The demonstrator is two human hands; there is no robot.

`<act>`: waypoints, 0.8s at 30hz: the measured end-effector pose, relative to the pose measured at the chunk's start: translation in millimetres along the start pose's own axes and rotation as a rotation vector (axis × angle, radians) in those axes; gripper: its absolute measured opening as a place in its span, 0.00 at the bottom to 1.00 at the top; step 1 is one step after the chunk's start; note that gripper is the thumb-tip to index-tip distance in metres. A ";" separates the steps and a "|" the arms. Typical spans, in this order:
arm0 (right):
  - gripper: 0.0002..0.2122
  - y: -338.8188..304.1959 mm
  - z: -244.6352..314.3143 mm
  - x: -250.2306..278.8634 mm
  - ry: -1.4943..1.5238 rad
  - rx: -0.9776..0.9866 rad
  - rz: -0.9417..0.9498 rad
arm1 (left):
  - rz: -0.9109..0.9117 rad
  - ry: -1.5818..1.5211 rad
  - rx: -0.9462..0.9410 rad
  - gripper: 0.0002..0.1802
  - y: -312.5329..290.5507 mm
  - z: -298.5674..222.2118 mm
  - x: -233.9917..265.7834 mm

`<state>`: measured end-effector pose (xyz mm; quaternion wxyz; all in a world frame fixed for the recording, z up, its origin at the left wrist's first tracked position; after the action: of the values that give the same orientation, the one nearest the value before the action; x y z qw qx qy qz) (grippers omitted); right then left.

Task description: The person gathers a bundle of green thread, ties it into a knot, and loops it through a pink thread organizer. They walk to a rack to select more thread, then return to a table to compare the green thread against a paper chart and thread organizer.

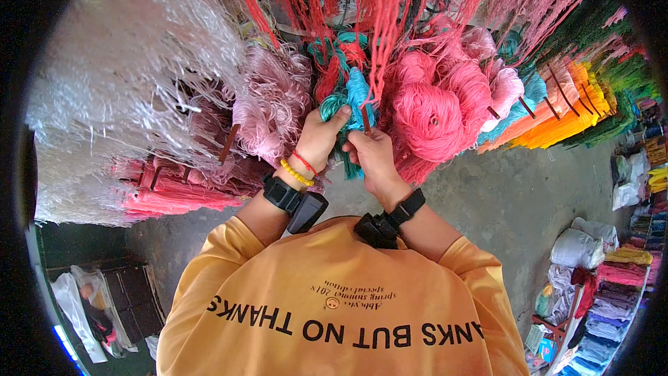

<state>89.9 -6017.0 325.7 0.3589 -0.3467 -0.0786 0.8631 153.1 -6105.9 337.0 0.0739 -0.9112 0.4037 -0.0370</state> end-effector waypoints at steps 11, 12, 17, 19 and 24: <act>0.03 3.1 -8.1 8.3 0.194 -0.014 0.081 | -0.012 -0.128 0.068 0.08 0.7 2.0 -2.5; 0.02 4.2 -9.3 9.3 0.198 -0.022 0.083 | -0.012 -0.128 0.068 0.08 1.1 2.5 -2.4; 0.02 2.8 -8.2 7.2 0.184 -0.039 0.074 | -0.038 -0.136 0.064 0.08 1.8 3.3 -3.6; 0.03 3.5 -8.8 9.6 0.153 -0.044 0.057 | -0.029 -0.140 0.064 0.08 2.2 3.7 -4.2; 0.04 2.9 -5.4 8.0 0.092 -0.007 0.028 | -0.045 -0.108 0.058 0.08 0.7 0.5 -4.7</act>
<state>87.8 -6014.3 316.3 0.3488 -0.3883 -0.0601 0.8509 149.5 -6102.8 336.4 0.1210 -0.9182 0.3771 -0.0012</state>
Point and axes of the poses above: each hand's wrist, its own y-axis towards the middle knuckle, its own x-axis out of the back of the hand, z = x × y, the point moved 2 cm from there along y, towards the middle knuckle, and after that the axes turned 14 degrees about y, right-handed, at the moved point
